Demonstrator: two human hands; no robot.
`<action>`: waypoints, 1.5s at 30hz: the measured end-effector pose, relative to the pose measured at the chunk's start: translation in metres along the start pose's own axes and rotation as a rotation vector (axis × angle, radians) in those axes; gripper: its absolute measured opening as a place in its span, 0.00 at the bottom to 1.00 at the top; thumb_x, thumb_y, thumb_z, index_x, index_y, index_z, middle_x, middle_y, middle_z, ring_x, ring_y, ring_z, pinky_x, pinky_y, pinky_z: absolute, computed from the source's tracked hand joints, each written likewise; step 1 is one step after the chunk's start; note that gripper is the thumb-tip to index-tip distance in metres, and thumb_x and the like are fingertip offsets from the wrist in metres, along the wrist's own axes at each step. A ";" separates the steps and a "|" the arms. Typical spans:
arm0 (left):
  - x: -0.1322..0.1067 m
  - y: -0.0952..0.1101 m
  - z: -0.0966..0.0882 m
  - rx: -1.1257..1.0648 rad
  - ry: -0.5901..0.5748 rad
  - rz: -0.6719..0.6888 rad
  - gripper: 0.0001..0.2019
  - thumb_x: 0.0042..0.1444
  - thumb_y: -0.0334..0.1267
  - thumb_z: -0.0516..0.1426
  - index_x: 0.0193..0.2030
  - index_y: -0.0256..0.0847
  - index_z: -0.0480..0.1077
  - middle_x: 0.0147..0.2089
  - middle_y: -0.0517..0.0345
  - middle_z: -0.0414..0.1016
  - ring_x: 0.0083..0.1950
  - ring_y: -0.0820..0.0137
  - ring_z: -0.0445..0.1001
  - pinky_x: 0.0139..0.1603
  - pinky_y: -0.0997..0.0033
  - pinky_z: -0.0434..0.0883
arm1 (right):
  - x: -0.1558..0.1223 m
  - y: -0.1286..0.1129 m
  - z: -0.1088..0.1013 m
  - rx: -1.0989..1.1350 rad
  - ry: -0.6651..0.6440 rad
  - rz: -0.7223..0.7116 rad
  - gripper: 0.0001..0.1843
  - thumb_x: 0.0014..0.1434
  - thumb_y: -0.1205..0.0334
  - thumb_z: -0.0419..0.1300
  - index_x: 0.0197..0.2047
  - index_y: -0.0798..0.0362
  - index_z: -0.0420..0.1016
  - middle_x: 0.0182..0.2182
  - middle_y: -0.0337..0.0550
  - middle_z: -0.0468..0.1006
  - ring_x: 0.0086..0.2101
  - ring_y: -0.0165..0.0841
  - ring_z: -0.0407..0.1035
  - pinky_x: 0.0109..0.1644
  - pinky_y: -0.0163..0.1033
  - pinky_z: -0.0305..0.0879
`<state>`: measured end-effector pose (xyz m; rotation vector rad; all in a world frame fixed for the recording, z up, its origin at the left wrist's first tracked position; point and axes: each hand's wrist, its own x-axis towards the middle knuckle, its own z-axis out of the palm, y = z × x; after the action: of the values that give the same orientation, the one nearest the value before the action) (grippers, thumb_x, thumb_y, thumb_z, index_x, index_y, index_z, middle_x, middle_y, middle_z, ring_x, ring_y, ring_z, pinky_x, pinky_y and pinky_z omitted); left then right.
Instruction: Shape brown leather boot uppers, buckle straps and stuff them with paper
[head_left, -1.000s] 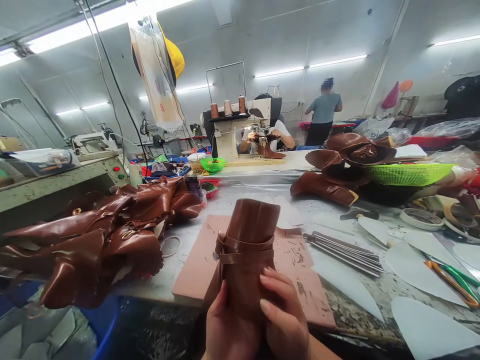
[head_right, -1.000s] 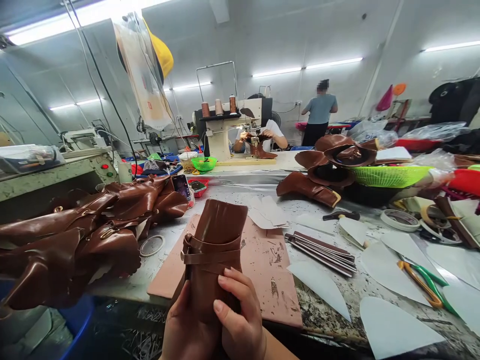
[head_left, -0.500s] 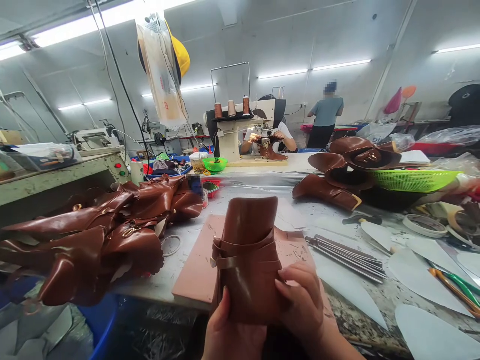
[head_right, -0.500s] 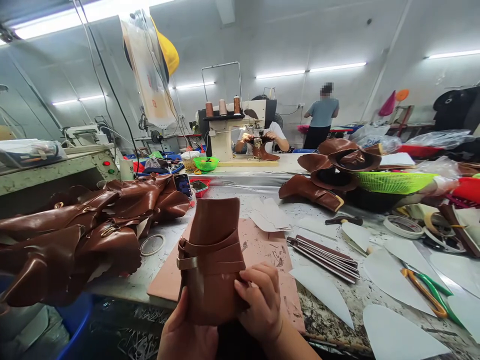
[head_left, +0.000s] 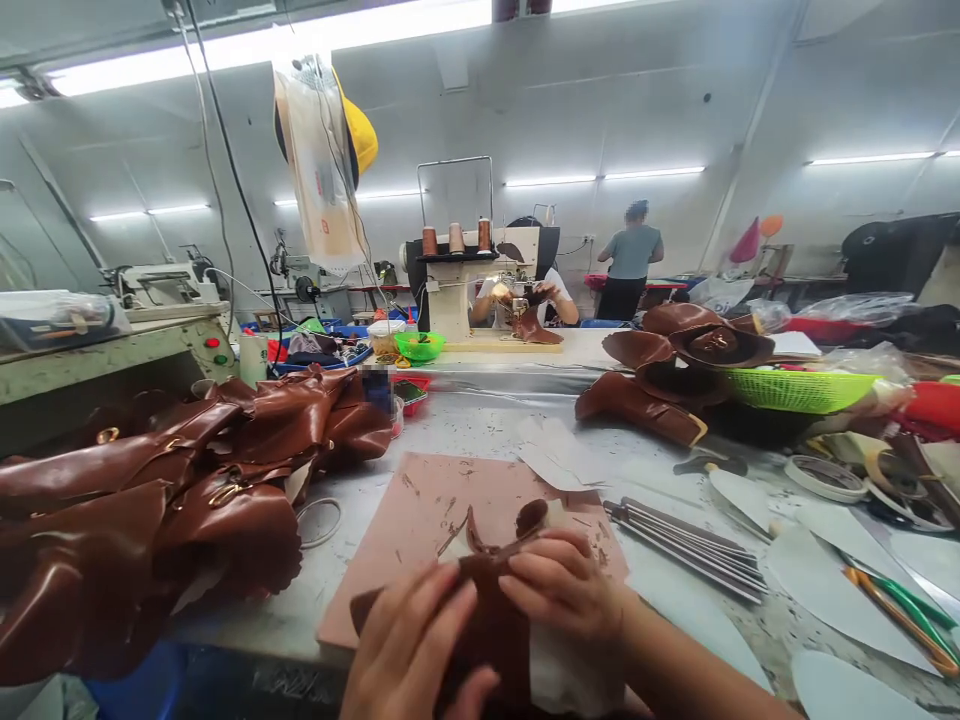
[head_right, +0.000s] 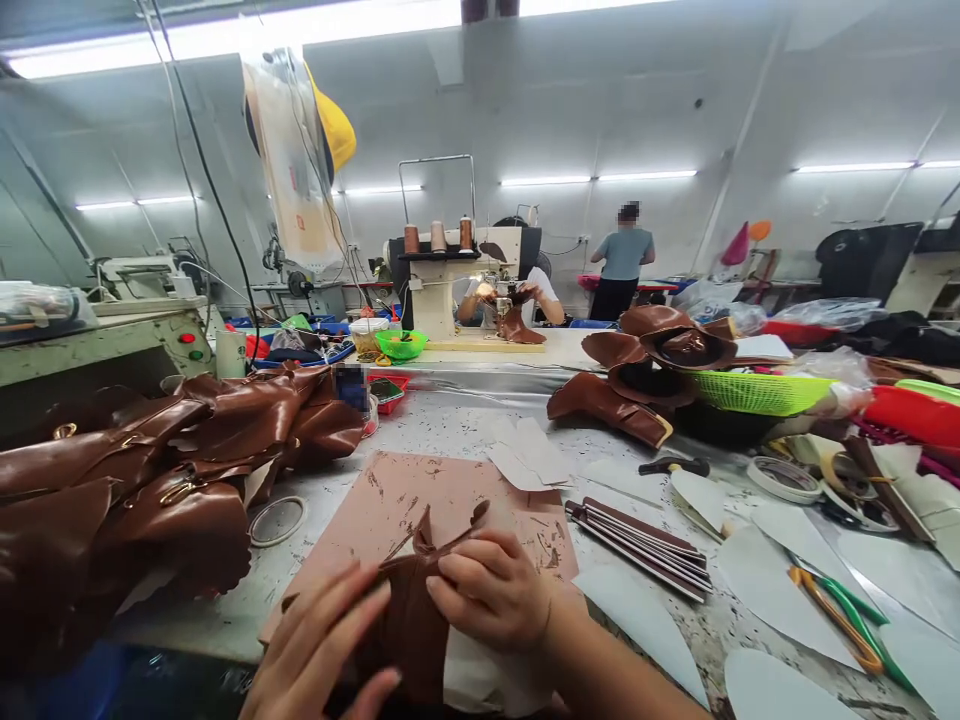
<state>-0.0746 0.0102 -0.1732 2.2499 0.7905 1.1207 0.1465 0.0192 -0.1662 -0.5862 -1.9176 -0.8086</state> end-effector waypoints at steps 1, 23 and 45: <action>0.005 -0.005 -0.005 0.235 0.041 0.075 0.18 0.53 0.44 0.59 0.51 0.45 0.70 0.51 0.51 0.74 0.53 0.57 0.71 0.53 0.60 0.68 | -0.009 -0.010 -0.003 -0.007 0.041 0.090 0.11 0.58 0.74 0.51 0.35 0.52 0.73 0.32 0.39 0.75 0.35 0.30 0.67 0.43 0.38 0.64; 0.042 -0.025 0.066 0.773 -0.066 0.452 0.20 0.49 0.23 0.48 0.49 0.37 0.69 0.47 0.52 0.76 0.38 0.65 0.71 0.36 0.65 0.68 | -0.055 0.014 0.010 1.120 -0.022 1.875 0.29 0.43 0.51 0.66 0.48 0.52 0.70 0.41 0.47 0.78 0.40 0.43 0.73 0.41 0.44 0.67; 0.048 -0.050 0.072 0.705 0.067 0.457 0.17 0.64 0.38 0.43 0.49 0.33 0.68 0.46 0.49 0.77 0.36 0.69 0.76 0.32 0.75 0.72 | -0.077 0.135 -0.043 0.061 -0.723 1.597 0.10 0.60 0.58 0.56 0.36 0.56 0.72 0.33 0.40 0.75 0.33 0.30 0.69 0.40 0.41 0.67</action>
<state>-0.0047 0.0656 -0.2189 3.1146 0.8067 1.2536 0.2983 0.0727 -0.1814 -2.1150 -1.3092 0.5732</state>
